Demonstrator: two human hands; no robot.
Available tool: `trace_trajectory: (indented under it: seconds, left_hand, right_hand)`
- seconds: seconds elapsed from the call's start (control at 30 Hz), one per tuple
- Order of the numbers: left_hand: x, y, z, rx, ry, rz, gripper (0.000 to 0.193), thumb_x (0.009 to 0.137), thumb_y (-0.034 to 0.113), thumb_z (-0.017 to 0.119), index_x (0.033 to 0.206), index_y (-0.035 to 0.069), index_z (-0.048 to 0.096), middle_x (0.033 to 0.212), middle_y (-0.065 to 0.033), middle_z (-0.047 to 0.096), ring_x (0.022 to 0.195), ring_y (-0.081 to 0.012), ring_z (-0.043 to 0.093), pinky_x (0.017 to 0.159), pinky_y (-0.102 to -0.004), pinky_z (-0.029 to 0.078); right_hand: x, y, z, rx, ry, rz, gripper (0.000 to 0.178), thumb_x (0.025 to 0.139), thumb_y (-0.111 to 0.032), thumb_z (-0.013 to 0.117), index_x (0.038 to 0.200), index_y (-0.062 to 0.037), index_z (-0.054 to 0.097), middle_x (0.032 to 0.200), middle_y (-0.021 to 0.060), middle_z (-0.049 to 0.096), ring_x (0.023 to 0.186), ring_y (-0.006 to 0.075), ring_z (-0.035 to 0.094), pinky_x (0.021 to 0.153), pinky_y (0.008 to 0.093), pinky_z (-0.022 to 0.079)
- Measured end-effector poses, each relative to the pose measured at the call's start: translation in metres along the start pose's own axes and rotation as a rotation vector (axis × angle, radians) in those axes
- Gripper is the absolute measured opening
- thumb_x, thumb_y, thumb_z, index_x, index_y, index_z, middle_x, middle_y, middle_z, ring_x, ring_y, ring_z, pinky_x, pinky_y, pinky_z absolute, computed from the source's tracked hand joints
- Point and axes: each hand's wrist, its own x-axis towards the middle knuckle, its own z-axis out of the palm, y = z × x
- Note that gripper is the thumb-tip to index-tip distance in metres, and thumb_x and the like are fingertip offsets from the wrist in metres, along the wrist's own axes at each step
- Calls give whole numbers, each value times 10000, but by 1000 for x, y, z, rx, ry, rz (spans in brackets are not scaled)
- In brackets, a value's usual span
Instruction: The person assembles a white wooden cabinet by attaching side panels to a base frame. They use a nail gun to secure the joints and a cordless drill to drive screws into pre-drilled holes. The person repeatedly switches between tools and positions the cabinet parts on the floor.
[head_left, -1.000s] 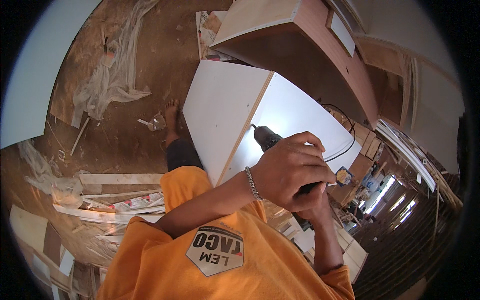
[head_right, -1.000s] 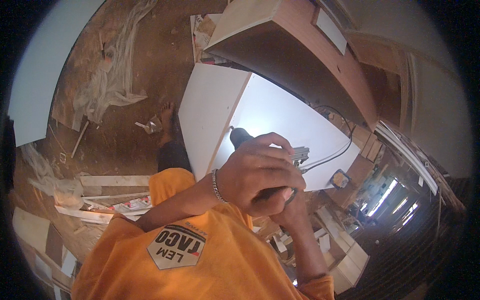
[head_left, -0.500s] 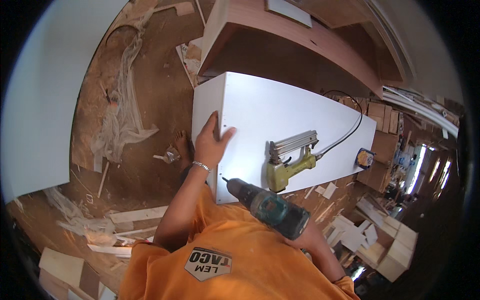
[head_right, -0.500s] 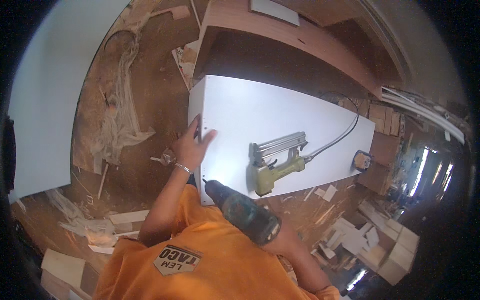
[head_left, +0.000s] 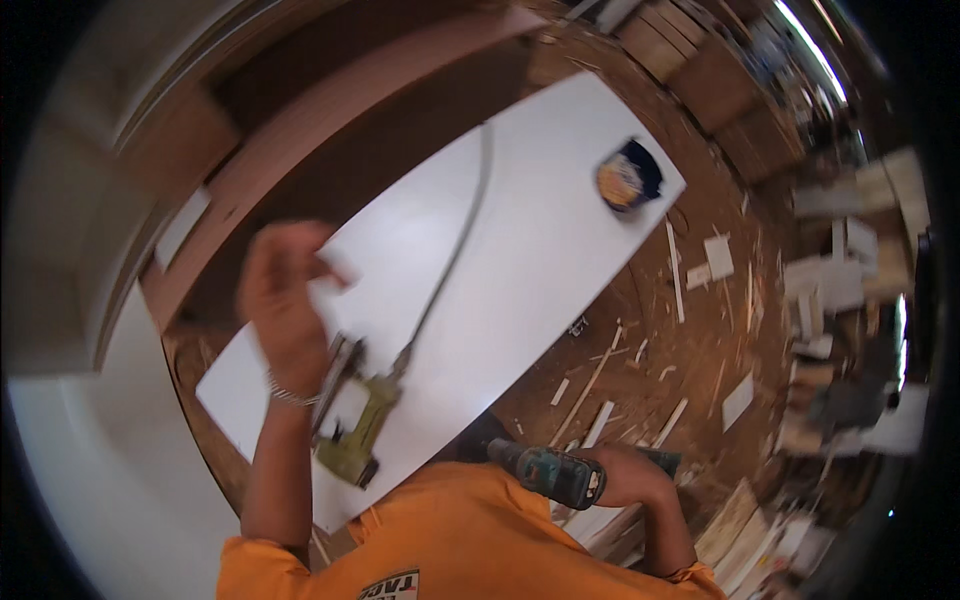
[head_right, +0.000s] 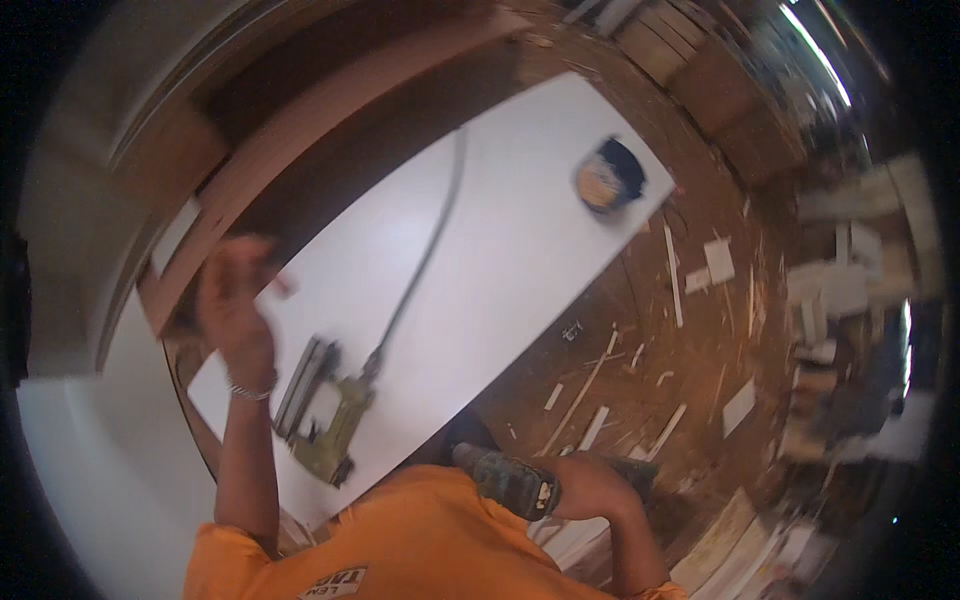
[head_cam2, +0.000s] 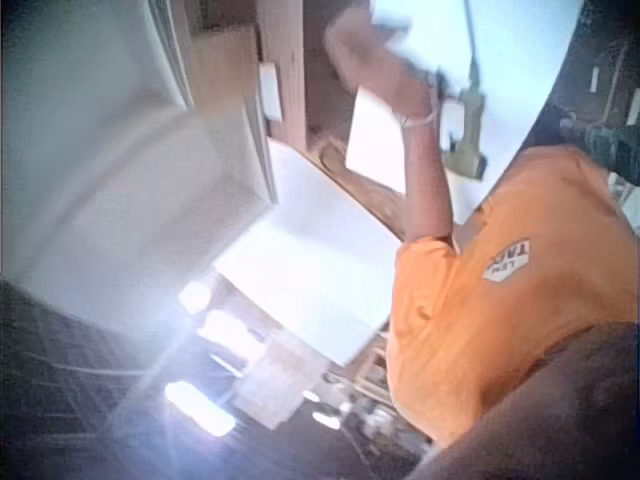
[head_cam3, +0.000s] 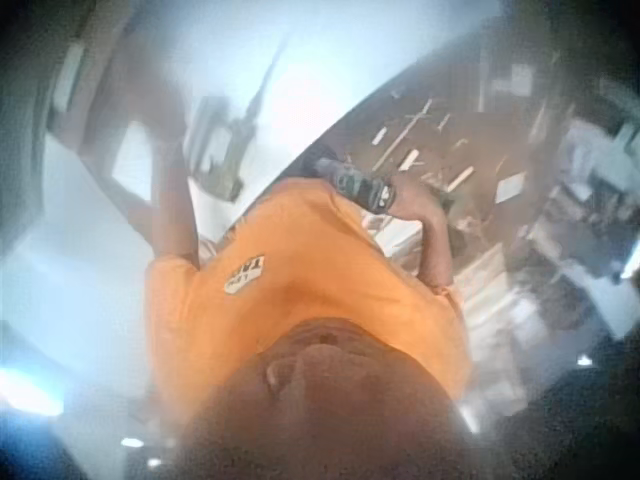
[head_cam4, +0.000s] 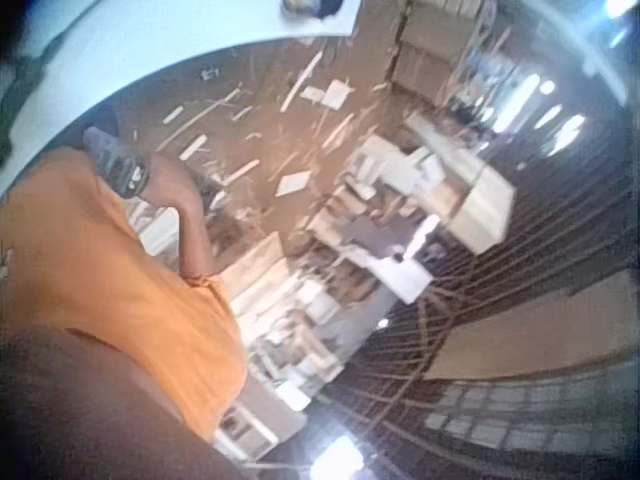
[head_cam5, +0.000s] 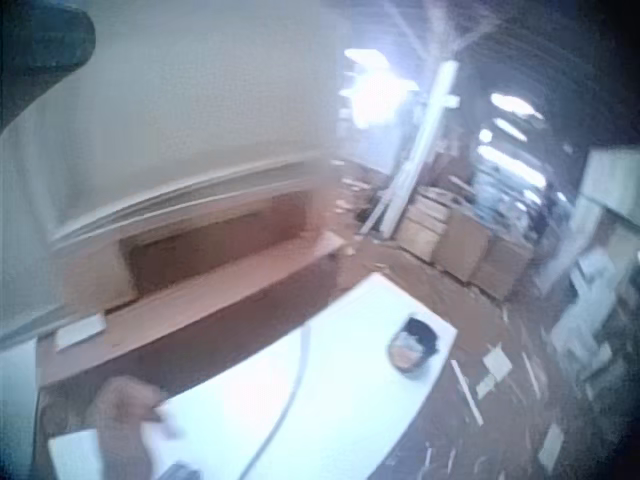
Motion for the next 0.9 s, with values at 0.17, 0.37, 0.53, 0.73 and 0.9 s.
trace_trajectory:
  seconds: [0.17, 0.37, 0.53, 0.73, 0.9]
  left_hand:
    - [63, -28, 328, 190, -945, 377, 184, 940, 171, 630, 1039, 24, 677, 961, -186, 714, 895, -321, 703, 825, -380, 553]
    - [85, -188, 563, 1413, -1504, 458, 346, 809, 14, 651, 1146, 34, 727, 1227, -188, 674, 1172, -324, 645, 1004, -427, 512]
    - [67, -193, 587, 1365, -1454, 395, 254, 849, 50, 605, 1058, 30, 748, 1154, -217, 691, 1093, -350, 674, 910, -430, 551]
    - [63, -168, 582, 1363, -1330, 367, 318, 796, 4, 652, 1101, 45, 730, 1161, -217, 691, 1087, -360, 676, 912, -419, 552]
    - [73, -125, 563, 1082, -1167, 197, 267, 846, 82, 657, 1099, 44, 734, 1096, -223, 713, 1059, -332, 692, 879, -400, 556]
  right_hand:
    - [-22, 91, 3, 158, 218, 165, 617, 615, -305, 808, 1189, -136, 662, 976, 189, 714, 936, 407, 670, 805, 462, 532]
    - [-39, 194, 62, 311, 304, 308, 619, 626, -320, 803, 1203, -143, 663, 981, 190, 718, 923, 407, 674, 822, 461, 539]
    - [-44, 227, 114, 701, 298, 463, 560, 719, -355, 796, 1192, -85, 667, 1020, 179, 730, 976, 351, 701, 850, 419, 538]
    - [-39, 207, 51, 901, 346, 408, 557, 750, -357, 801, 1193, -48, 664, 1097, 195, 714, 1032, 336, 692, 883, 409, 524]
    - [-44, 205, 43, 633, 398, 244, 717, 696, -381, 825, 1316, -112, 587, 1172, 204, 683, 1098, 384, 650, 923, 461, 512]
